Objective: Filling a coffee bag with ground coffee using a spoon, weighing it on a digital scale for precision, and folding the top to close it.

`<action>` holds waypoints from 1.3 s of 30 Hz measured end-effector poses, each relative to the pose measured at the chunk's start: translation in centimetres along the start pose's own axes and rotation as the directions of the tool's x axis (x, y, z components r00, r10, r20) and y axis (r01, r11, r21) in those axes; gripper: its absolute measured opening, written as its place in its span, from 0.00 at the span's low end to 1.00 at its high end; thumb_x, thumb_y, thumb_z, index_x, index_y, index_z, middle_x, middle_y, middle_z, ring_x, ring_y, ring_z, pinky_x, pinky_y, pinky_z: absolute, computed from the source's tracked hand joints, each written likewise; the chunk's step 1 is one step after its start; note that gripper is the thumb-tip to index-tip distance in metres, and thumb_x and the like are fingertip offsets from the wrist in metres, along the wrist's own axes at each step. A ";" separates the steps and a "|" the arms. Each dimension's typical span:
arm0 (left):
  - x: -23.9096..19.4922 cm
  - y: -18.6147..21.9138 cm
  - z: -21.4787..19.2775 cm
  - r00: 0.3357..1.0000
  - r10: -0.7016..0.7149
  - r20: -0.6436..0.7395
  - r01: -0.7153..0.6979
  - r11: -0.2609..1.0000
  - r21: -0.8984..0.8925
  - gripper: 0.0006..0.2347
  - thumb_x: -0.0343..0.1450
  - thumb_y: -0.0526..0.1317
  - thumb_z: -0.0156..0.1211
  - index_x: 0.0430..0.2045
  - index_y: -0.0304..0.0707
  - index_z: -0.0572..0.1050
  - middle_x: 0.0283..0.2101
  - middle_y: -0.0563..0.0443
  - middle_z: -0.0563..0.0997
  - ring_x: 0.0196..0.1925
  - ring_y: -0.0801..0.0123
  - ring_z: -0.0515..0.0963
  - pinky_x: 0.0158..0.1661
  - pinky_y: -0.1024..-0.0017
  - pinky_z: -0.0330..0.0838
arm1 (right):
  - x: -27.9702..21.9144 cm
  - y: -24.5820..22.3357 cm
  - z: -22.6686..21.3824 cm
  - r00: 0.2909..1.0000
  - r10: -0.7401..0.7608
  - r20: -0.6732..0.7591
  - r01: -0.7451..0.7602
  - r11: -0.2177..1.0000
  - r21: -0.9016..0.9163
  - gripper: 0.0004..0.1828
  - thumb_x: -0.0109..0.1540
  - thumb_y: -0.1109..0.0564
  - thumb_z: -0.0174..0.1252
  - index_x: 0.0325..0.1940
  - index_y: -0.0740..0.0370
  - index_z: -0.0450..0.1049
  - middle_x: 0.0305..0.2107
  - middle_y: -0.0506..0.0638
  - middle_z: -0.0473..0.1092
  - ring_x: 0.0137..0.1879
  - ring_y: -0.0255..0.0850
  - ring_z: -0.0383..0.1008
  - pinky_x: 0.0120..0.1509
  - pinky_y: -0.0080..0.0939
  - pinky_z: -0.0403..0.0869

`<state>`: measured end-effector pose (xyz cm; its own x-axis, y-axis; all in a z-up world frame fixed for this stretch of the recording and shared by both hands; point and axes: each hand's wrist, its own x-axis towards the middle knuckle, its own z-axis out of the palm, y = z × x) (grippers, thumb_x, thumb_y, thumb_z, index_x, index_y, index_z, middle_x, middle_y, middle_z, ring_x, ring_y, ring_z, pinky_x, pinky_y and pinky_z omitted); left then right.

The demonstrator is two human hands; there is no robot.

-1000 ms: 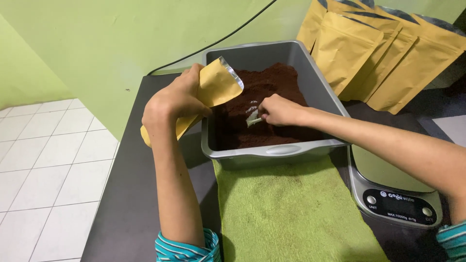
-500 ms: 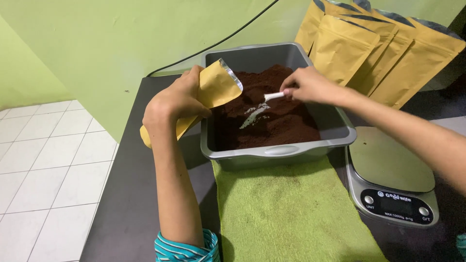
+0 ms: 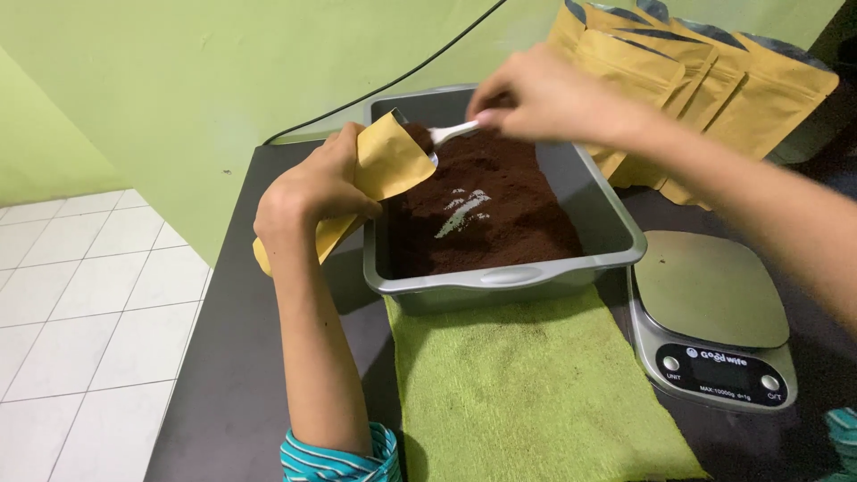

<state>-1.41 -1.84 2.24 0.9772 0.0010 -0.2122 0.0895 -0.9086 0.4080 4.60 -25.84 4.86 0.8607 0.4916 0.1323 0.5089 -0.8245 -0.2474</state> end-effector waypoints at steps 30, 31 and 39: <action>-9.5 4.3 0.6 0.489 0.507 -0.710 -0.845 0.477 -0.242 0.20 0.73 0.34 0.64 0.55 0.28 0.63 0.53 0.40 0.77 0.56 0.60 0.79 0.55 0.68 0.79 | -16.9 6.4 4.3 0.886 -0.366 -0.286 0.320 0.927 -0.195 0.20 0.67 0.48 0.53 0.61 0.56 0.75 0.52 0.50 0.78 0.49 0.42 0.79 0.57 0.48 0.74; -10.0 5.5 1.3 0.494 0.507 -0.707 -0.844 0.476 -0.248 0.20 0.73 0.34 0.64 0.55 0.28 0.63 0.53 0.40 0.77 0.56 0.60 0.79 0.55 0.68 0.79 | -18.1 5.0 3.6 0.889 -0.361 -0.282 0.317 0.929 -0.191 0.20 0.67 0.48 0.53 0.61 0.56 0.75 0.52 0.50 0.78 0.49 0.42 0.79 0.57 0.48 0.74; -11.5 13.4 9.8 0.680 0.520 -0.518 -0.681 0.183 -0.709 0.33 0.62 0.37 0.67 0.60 0.36 0.55 0.58 0.44 0.69 0.63 0.64 0.73 0.63 0.67 0.75 | -25.1 2.6 2.4 0.792 -0.461 -0.401 0.412 0.887 -0.208 0.36 0.54 0.28 0.68 0.35 0.65 0.72 0.23 0.47 0.69 0.25 0.39 0.63 0.33 0.40 0.65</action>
<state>-13.32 -18.12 1.44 0.8102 -0.2551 0.5277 -0.5123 0.1293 0.8490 -15.68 -39.63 -1.41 0.4516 0.6570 0.6036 0.8083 -0.5877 0.0348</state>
